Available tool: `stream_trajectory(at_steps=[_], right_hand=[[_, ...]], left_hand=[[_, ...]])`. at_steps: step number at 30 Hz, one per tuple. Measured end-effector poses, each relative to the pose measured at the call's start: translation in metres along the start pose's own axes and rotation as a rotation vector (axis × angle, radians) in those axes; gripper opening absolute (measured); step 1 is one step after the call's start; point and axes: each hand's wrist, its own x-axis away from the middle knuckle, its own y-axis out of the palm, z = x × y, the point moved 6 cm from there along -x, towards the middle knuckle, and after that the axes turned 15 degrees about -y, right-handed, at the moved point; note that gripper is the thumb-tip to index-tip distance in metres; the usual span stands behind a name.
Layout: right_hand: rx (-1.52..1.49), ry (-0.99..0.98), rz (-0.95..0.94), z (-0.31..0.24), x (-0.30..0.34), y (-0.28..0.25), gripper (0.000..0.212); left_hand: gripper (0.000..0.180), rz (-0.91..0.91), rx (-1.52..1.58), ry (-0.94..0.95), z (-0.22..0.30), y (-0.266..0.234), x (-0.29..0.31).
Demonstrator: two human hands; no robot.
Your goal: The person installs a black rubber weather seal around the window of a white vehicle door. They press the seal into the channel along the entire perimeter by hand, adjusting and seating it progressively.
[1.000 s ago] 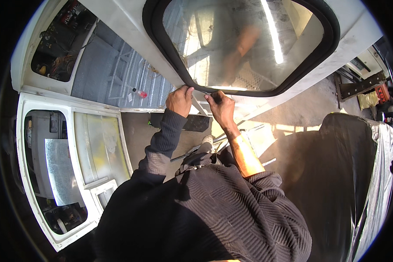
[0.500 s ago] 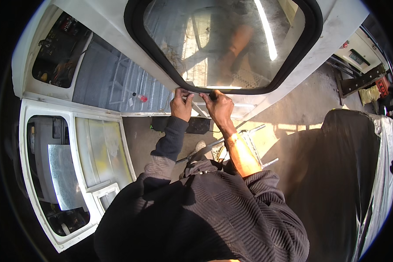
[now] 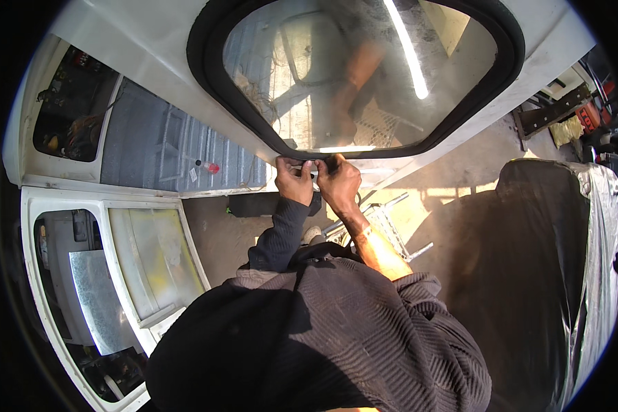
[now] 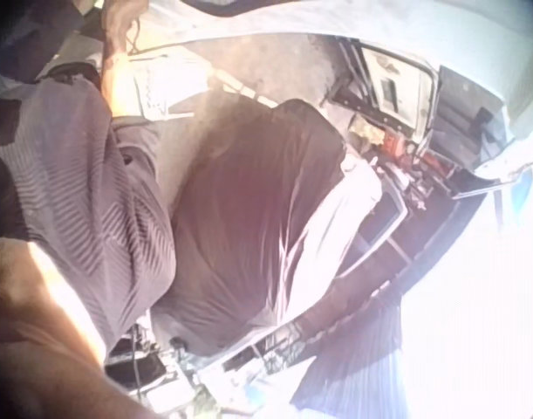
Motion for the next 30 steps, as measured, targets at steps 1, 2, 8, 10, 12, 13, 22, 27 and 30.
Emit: stream_trajectory(at_steps=[1,2,8,10,12,13,22,27,30], right_hand=[[0.038,-0.062,0.022,-0.003,-0.002,0.000,0.021],[0.077,-0.124,0.043,-0.006,-0.003,-0.002,0.020],[0.101,-0.260,0.070,-0.011,-0.009,-0.007,0.021],[0.079,-0.271,0.073,-0.007,-0.007,-0.006,0.023],[0.056,-0.241,0.022,-0.001,-0.004,-0.005,0.025],[0.055,-0.279,0.001,-0.002,-0.003,-0.005,0.023],[-0.203,-0.090,0.076,0.003,0.004,-0.009,0.013],[-0.207,-0.004,0.169,0.004,0.020,-0.008,0.012],[-0.183,0.003,0.168,0.003,0.020,-0.006,0.014]], left_hand=[[0.029,0.023,0.019,0.007,0.000,0.001,0.001],[0.029,0.047,0.038,0.013,-0.003,0.001,0.002],[0.027,-0.106,0.026,0.077,-0.002,0.002,-0.008],[0.025,-0.134,0.040,0.035,-0.002,-0.002,-0.010],[0.022,-0.131,0.043,0.035,0.001,-0.003,-0.009],[0.022,-0.092,0.016,0.039,-0.001,-0.004,-0.009],[0.025,0.087,-0.224,0.101,0.007,-0.010,-0.005],[0.027,0.026,-0.268,0.166,0.017,-0.017,0.004],[0.029,0.063,-0.296,0.198,0.014,-0.018,0.006]])
